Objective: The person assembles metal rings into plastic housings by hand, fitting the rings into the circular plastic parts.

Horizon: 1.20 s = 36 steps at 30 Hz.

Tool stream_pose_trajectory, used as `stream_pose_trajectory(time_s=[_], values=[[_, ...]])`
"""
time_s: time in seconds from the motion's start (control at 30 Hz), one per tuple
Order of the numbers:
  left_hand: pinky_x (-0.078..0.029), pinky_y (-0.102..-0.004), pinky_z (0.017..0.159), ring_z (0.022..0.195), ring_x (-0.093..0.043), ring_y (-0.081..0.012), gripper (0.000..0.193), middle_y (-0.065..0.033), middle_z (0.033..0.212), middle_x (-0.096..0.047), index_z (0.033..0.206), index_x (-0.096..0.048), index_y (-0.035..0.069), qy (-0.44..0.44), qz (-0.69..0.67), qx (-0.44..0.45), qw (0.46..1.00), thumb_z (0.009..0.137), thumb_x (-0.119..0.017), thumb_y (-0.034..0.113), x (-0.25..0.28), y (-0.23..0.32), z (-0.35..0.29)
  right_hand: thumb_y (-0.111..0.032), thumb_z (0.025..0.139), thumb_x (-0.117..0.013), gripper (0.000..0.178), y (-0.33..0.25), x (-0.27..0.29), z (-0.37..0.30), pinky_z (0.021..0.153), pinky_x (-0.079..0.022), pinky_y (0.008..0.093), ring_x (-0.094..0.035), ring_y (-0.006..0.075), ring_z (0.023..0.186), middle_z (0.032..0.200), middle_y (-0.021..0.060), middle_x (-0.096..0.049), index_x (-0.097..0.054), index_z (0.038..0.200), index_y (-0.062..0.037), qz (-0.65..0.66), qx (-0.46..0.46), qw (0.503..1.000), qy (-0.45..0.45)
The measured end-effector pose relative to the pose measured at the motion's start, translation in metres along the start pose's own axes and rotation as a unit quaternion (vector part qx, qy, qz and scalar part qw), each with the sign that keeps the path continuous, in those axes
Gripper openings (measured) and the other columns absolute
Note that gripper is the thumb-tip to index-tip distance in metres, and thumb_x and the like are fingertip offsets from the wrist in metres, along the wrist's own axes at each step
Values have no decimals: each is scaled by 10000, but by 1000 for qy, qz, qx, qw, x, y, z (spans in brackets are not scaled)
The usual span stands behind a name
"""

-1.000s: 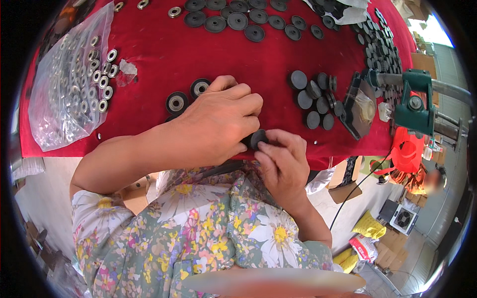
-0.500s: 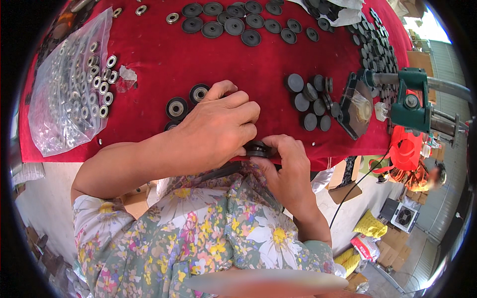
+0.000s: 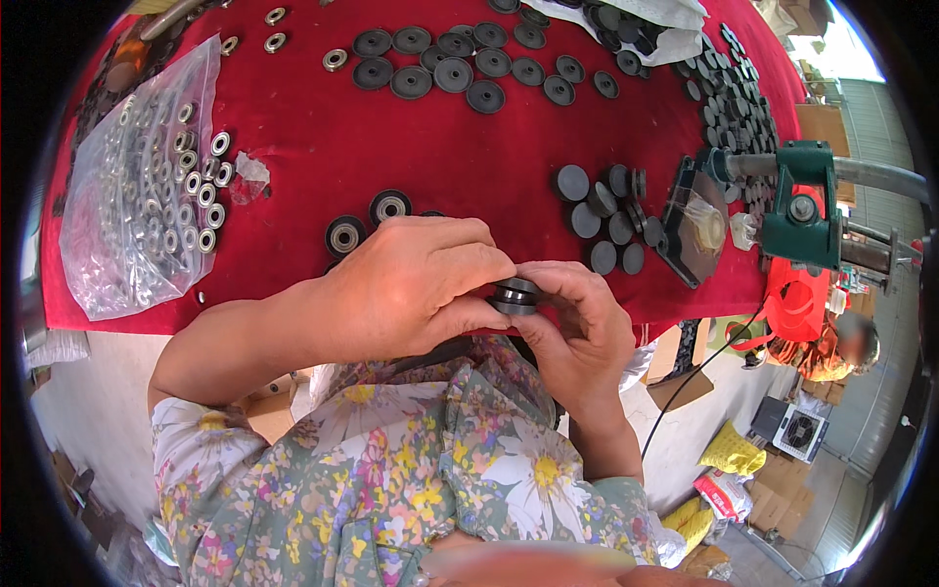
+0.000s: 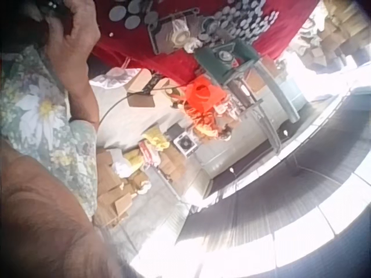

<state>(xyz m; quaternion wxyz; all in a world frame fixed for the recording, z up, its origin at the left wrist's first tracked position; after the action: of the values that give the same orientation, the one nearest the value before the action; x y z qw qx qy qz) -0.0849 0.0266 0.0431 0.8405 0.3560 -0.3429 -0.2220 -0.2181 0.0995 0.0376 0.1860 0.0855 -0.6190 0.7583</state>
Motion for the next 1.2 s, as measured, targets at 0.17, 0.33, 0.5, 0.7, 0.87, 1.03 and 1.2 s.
stream_pose_trajectory(time_s=[0.17,0.33,0.5,0.7,0.87,1.03,1.2], values=[[-492,-357,528,665,-654,-291,365,-140,823,-650,1022,-645,-9,16,21,-25,999,773,-821,191,2,5,1,53,739,-798,340,-7,0,3,738,-569,332,-717,266,843,956,148,-718,-659,1043,-8,-16,39,999,5],[-468,-349,496,611,-636,-278,329,-132,780,-644,969,-653,-9,34,21,-50,998,786,-813,214,6,10,1,27,741,-806,318,-12,-2,3,690,-570,329,-719,274,808,934,163,-717,-647,1014,-12,-20,80,997,4],[-447,-339,476,574,-620,-259,299,-121,739,-636,936,-667,-10,34,3,-57,998,794,-811,210,7,10,2,4,745,-810,320,-15,-3,3,645,-563,324,-713,276,782,919,168,-712,-627,1007,-14,-38,90,995,-14],[-484,-354,534,632,-632,-280,364,-128,789,-647,987,-665,-19,-7,42,-48,998,773,-828,227,4,9,4,19,761,-790,273,-11,-1,10,677,-556,334,-709,271,801,911,153,-708,-651,993,-19,-33,49,998,-30],[-531,-396,674,840,-641,-328,520,-165,986,-644,1088,-642,-30,15,93,23,995,723,-858,270,8,0,9,30,811,-733,257,9,37,22,731,-535,361,-693,298,843,921,135,-698,-689,1057,-32,-168,-3,986,-9],[-538,-424,766,936,-621,-341,562,-154,1076,-626,1146,-625,-21,16,156,89,984,705,-861,235,17,-8,5,-27,850,-709,233,26,75,38,795,-464,406,-654,321,907,922,139,-665,-698,1082,-37,-393,3,919,43],[-504,-427,800,958,-597,-321,532,-132,1077,-611,1126,-636,-8,-7,184,101,978,685,-856,193,15,-11,0,-46,842,-709,182,-9,60,91,762,-470,429,-650,344,873,906,158,-652,-712,1023,-31,-399,101,909,68]])
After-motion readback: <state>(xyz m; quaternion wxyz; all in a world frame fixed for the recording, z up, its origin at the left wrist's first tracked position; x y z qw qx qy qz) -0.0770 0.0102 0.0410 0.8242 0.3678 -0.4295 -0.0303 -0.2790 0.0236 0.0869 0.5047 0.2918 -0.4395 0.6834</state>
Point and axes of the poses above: each hand's wrist, its own z-axis towards the middle knuckle, its own x-axis out of the back of the hand, y = z × x, the point moved 8 cm from there along z, towards the middle knuckle
